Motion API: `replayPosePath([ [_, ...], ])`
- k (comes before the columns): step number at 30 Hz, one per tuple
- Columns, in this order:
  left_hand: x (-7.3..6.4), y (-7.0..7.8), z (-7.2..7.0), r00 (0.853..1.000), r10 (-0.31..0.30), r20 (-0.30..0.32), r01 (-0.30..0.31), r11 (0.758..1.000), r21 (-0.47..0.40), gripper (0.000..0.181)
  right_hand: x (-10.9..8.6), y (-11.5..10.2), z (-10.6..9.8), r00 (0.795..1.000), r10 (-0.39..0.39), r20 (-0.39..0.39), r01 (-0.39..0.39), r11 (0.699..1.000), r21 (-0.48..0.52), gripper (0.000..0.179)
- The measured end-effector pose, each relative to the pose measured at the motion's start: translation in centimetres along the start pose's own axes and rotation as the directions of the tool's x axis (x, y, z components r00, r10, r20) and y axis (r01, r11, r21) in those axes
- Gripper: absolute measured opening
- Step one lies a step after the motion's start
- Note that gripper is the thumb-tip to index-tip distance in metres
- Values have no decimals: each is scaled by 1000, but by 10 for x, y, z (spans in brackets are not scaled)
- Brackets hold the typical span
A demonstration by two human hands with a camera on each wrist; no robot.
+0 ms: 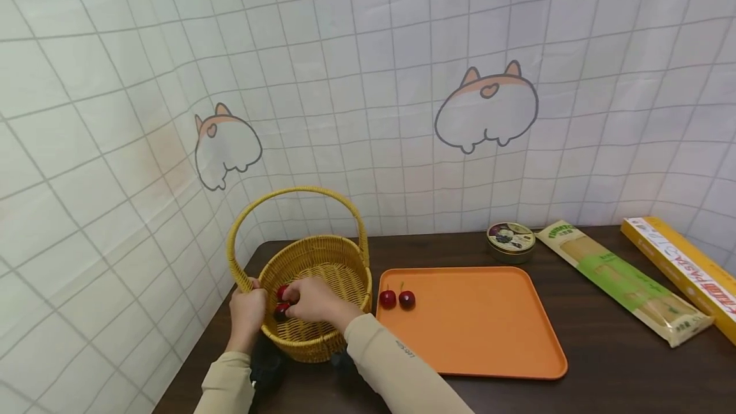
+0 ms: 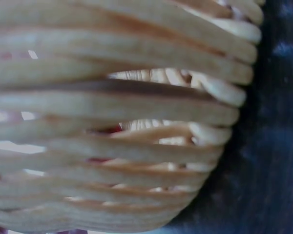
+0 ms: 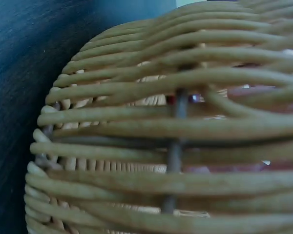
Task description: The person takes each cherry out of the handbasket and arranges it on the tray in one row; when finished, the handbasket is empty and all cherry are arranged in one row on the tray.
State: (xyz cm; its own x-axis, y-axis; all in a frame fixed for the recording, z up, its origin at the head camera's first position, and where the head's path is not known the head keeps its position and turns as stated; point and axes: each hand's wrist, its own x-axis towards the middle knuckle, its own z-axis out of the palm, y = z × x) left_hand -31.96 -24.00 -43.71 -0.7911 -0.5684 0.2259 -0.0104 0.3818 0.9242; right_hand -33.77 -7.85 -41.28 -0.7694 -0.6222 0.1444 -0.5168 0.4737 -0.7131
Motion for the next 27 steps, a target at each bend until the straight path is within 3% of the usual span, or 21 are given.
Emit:
replayPosePath([
  [9, 1, 0, 0, 1000, 0, 13, 0, 1000, 4, 6, 12, -1, 3, 1000, 2, 2, -2, 994, -106, 26],
  [20, 1, 0, 1, 1000, -6, 30, 6, 1000, 3, 5, 11, 0, 15, 986, -49, 157, 88, 965, -247, 39],
  [27, 1, -3, 1, 1000, -22, 19, 22, 1000, 1, 5, 7, 0, 17, 977, -72, 201, 125, 956, -265, 32],
])
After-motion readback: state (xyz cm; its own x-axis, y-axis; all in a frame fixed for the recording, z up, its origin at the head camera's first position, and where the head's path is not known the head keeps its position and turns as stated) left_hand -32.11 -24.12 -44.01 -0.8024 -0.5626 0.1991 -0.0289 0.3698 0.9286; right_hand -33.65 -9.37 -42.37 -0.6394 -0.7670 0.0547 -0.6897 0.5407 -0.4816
